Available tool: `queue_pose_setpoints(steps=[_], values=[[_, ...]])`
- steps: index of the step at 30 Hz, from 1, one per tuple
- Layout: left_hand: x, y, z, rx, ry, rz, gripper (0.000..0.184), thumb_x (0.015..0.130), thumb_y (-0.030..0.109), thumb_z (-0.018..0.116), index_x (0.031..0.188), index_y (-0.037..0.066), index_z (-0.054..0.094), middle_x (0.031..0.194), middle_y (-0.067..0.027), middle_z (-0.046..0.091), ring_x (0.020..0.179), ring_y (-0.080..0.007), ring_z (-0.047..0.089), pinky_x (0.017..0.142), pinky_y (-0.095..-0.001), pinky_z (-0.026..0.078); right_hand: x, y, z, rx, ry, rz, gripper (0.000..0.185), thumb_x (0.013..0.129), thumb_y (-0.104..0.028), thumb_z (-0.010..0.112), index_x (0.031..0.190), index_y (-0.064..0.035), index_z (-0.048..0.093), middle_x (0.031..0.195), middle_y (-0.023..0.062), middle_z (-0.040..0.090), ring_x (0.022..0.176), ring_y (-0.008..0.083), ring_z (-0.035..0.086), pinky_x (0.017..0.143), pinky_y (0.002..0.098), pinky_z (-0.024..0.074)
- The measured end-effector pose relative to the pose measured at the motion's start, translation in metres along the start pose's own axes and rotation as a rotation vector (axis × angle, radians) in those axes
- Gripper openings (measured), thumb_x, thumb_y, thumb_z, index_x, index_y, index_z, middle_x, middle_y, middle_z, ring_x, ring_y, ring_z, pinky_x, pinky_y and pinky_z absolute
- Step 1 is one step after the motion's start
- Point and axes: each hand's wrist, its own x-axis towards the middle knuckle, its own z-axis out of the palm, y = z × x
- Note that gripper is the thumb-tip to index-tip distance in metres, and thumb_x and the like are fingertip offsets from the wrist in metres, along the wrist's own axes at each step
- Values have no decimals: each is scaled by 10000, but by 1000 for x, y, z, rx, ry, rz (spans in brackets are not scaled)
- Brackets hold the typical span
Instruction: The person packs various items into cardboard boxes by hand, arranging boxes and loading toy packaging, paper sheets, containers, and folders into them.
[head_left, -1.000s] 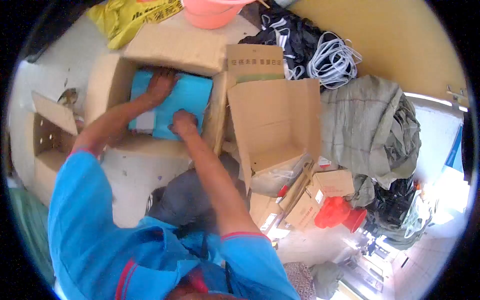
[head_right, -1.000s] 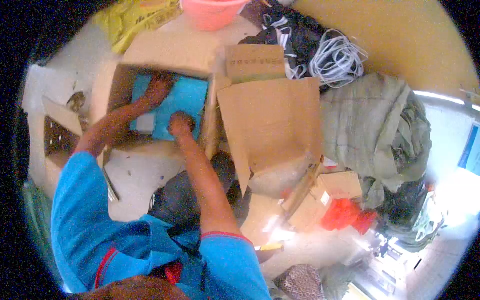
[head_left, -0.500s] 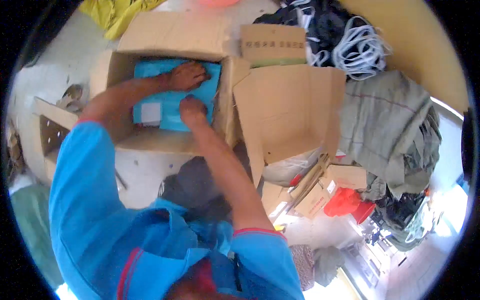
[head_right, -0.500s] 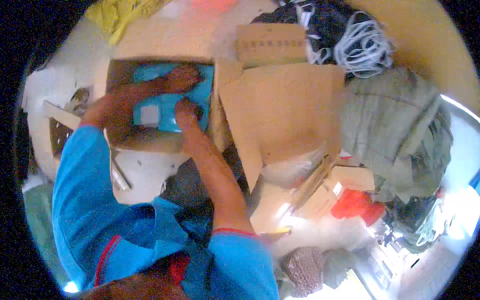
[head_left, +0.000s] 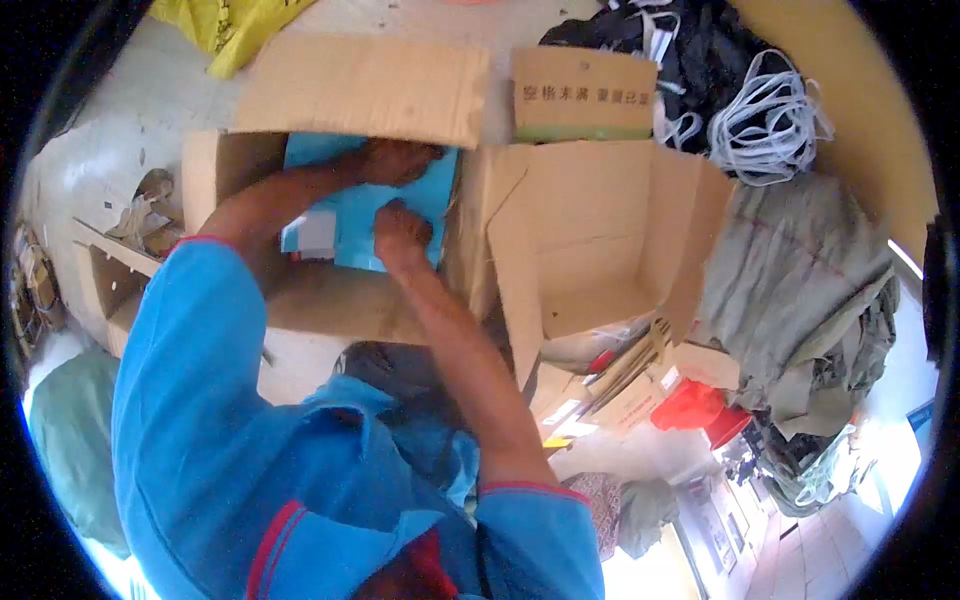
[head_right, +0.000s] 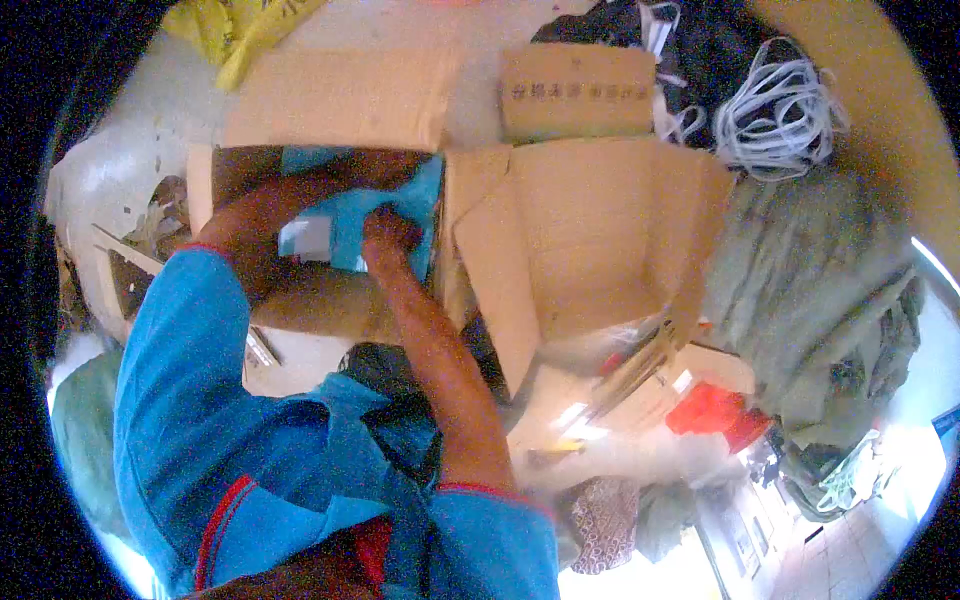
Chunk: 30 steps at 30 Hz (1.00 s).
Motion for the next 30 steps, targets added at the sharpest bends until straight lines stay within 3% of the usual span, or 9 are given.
queue_pose_setpoints(steps=[1,3,5,7,8,11,13,18,30], values=[[-10,3,7,-80,-161,-94,325,728,160,605,1036,63,574,1040,-130,597,956,-303,572,817,-464,450,0,-4,2,15,-22,1,212,800,-67,573,994,-53,658,1049,132,637,920,295,646,698,446,541],[-14,3,7,4,-53,-69,322,719,168,615,1020,62,572,964,-131,595,910,-306,577,770,-439,465,4,4,-5,61,-75,-126,208,800,-70,570,987,-54,661,1057,136,635,928,296,643,716,450,539],[-8,-2,6,-3,-178,-72,312,722,170,615,1010,59,572,906,-134,593,870,-314,581,742,-432,470,15,2,11,51,96,-59,198,794,-67,561,958,-64,673,1030,132,647,900,307,651,721,444,541],[-8,-4,8,112,25,-125,265,751,154,586,996,55,573,896,-148,580,879,-315,573,759,-436,464,40,10,53,67,161,39,206,798,-87,554,962,-82,679,1019,135,650,899,311,648,730,433,542],[-10,2,1,75,-80,-137,259,761,137,568,1005,53,576,892,-154,579,874,-315,574,768,-434,469,19,10,35,33,189,-95,208,831,-91,532,983,-64,671,1034,142,643,943,296,637,766,424,535],[-27,1,7,94,-461,-230,248,871,121,445,1018,-9,597,977,-222,614,877,-376,592,797,-447,479,21,18,13,149,128,6,212,841,-162,535,984,-72,665,1025,113,645,954,266,626,756,419,525],[-55,15,-10,172,-254,-270,240,843,138,463,990,-1,591,952,-216,608,865,-377,586,782,-454,473,16,-3,71,129,186,108,206,824,-202,547,947,-102,678,994,80,655,931,265,625,725,422,522],[-91,36,-59,338,63,-378,231,774,182,508,919,16,575,891,-200,594,834,-378,571,746,-473,460,13,-7,5,135,81,20,209,839,-162,584,1004,-87,688,1104,119,632,981,251,619,811,413,512],[-102,48,-59,262,174,-471,273,622,280,607,763,56,541,757,-166,561,767,-381,538,665,-514,431,-13,-20,13,123,-64,8,161,790,-136,640,933,-90,700,1071,101,647,995,266,612,760,420,518]])
